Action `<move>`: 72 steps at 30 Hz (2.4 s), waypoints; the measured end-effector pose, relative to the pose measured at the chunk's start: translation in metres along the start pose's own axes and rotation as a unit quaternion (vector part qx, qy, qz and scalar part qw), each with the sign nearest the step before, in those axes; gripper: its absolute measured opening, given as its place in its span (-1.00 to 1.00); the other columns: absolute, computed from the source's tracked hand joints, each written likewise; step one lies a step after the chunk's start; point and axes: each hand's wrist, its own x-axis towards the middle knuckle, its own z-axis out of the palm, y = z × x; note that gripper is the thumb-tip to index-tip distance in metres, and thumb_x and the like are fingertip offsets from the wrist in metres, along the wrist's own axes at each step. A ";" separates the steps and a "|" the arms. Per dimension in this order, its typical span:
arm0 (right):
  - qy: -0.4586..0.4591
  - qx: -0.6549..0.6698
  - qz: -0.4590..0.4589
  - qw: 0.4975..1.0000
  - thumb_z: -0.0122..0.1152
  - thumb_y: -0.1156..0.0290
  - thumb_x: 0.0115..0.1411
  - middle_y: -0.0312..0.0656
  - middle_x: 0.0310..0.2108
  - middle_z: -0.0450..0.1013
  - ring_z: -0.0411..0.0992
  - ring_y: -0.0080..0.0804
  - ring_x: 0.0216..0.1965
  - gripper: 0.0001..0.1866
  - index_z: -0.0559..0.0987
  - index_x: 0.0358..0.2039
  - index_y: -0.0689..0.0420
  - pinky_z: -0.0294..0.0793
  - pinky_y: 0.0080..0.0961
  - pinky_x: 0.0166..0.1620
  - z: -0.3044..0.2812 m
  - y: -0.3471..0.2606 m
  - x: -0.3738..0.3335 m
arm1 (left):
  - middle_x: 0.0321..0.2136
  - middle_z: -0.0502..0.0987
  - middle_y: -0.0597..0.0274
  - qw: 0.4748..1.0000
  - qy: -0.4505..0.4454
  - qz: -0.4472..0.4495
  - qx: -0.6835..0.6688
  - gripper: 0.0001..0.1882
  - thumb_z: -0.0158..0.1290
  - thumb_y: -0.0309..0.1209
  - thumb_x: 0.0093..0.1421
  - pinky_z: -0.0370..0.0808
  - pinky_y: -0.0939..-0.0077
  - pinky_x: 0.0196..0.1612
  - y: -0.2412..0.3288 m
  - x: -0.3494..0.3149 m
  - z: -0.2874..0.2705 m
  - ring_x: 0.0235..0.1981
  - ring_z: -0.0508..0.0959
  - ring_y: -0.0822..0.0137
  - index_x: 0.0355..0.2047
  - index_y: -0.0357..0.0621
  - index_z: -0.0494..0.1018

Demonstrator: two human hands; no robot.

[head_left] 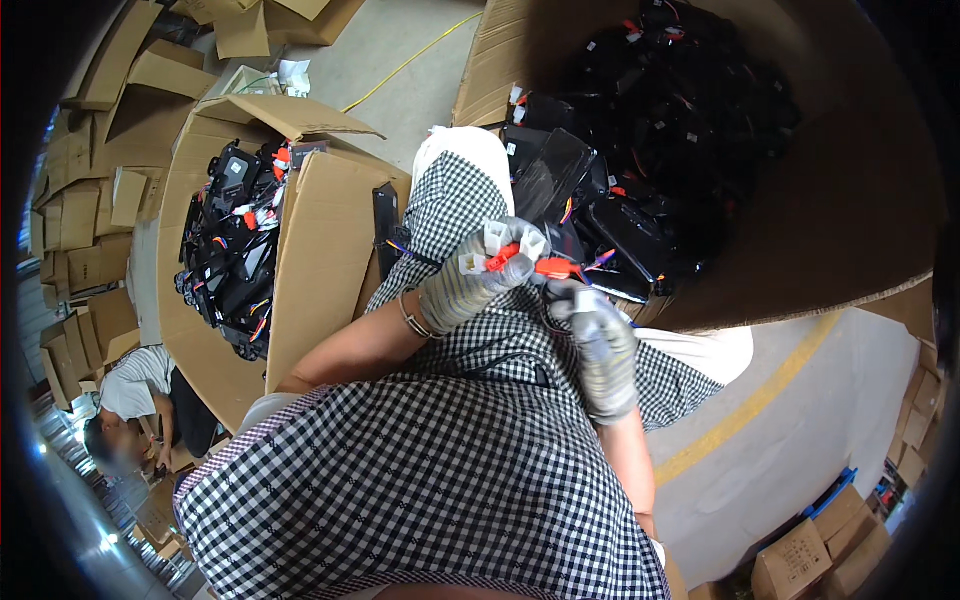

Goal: The person tests digital meter units by taking them from a large box, plugging in their wire connectors to power on the display screens, disconnecting the plugs, and placing the tested units into an adjacent cardboard box.

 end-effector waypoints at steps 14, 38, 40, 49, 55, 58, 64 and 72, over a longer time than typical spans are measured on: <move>-0.186 0.064 0.296 0.935 0.10 0.11 0.19 -0.38 -0.61 0.41 0.15 -0.75 -0.65 -0.61 0.59 -0.47 0.22 0.09 -0.76 -0.58 -0.037 -0.007 0.008 | -0.37 0.54 0.13 0.905 -0.200 0.089 0.366 -0.62 0.08 -0.27 -0.03 0.49 0.33 -0.31 0.021 -0.022 -0.005 -0.40 0.54 0.08 -0.16 -0.07 0.45; -0.230 -0.131 0.215 0.940 0.02 0.34 0.20 -0.26 -0.64 0.38 0.37 -0.47 -0.60 -0.81 0.53 -0.34 0.17 0.35 -0.49 -0.47 -0.031 -0.011 0.016 | -0.33 0.52 0.06 0.946 -0.205 -0.113 0.224 -0.41 0.04 -0.45 -0.02 0.51 0.40 -0.26 0.009 -0.022 0.009 -0.33 0.56 0.11 0.09 -0.14 0.25; -0.224 -0.144 0.170 0.949 0.04 0.37 0.16 -0.24 -0.61 0.42 0.40 -0.46 -0.57 -0.84 0.52 -0.35 0.17 0.38 -0.50 -0.44 -0.033 -0.004 0.016 | -0.32 0.52 0.06 0.951 -0.198 -0.104 0.216 -0.47 0.00 -0.46 0.02 0.51 0.43 -0.26 0.016 -0.023 0.010 -0.33 0.55 0.12 0.07 -0.16 0.27; 0.134 -0.207 0.177 0.953 0.02 0.28 0.19 -0.25 -0.55 0.43 0.37 -0.52 -0.54 -0.76 0.55 -0.42 0.17 0.35 -0.55 -0.43 -0.127 0.006 0.110 | -0.32 0.50 0.36 0.972 -0.078 -0.177 0.134 -0.65 -0.07 -0.42 0.17 0.41 0.70 -0.42 0.086 -0.035 -0.028 -0.41 0.46 0.51 -0.01 -0.17 0.34; 0.083 0.162 0.216 0.959 0.13 0.33 0.16 -0.25 -0.13 0.46 0.40 -0.42 -0.13 -0.61 0.44 -0.01 0.20 0.36 -0.43 0.02 -0.163 0.120 0.190 | -0.27 0.47 0.18 0.708 -0.089 0.167 0.681 -0.66 -0.14 -0.36 0.23 0.48 0.53 -0.32 0.056 -0.065 -0.024 -0.36 0.49 0.36 -0.01 -0.22 0.29; 0.083 0.229 0.197 0.950 0.16 0.34 0.14 -0.23 -0.09 0.43 0.39 -0.45 -0.10 -0.51 0.36 0.08 0.21 0.36 -0.43 0.05 -0.161 0.131 0.197 | -0.31 0.43 0.17 0.551 -0.094 0.289 0.777 -0.71 -0.13 -0.37 0.22 0.47 0.51 -0.30 0.049 -0.053 -0.022 -0.37 0.47 0.33 -0.08 -0.19 0.27; 0.127 0.042 0.099 0.986 0.10 0.21 0.21 -0.32 -0.48 0.37 0.31 -0.56 -0.45 -0.68 0.51 -0.24 0.25 0.34 -0.57 -0.36 -0.159 0.112 0.170 | -0.57 0.26 0.51 0.823 -0.123 0.148 0.535 -0.83 0.08 -0.48 0.07 0.26 0.70 -0.38 0.052 -0.036 -0.016 -0.51 0.26 0.52 -0.46 0.00 0.28; 0.123 0.172 -0.045 0.976 0.14 -0.01 0.13 -0.25 -0.56 0.34 0.32 -0.47 -0.50 -0.52 0.45 -0.51 0.23 0.37 -0.48 -0.36 -0.109 -0.038 0.081 | -0.21 0.40 0.24 0.902 -0.073 0.036 0.425 -0.68 0.01 -0.57 0.11 0.38 0.67 -0.26 0.061 -0.020 -0.007 -0.37 0.41 0.44 -0.08 -0.17 0.38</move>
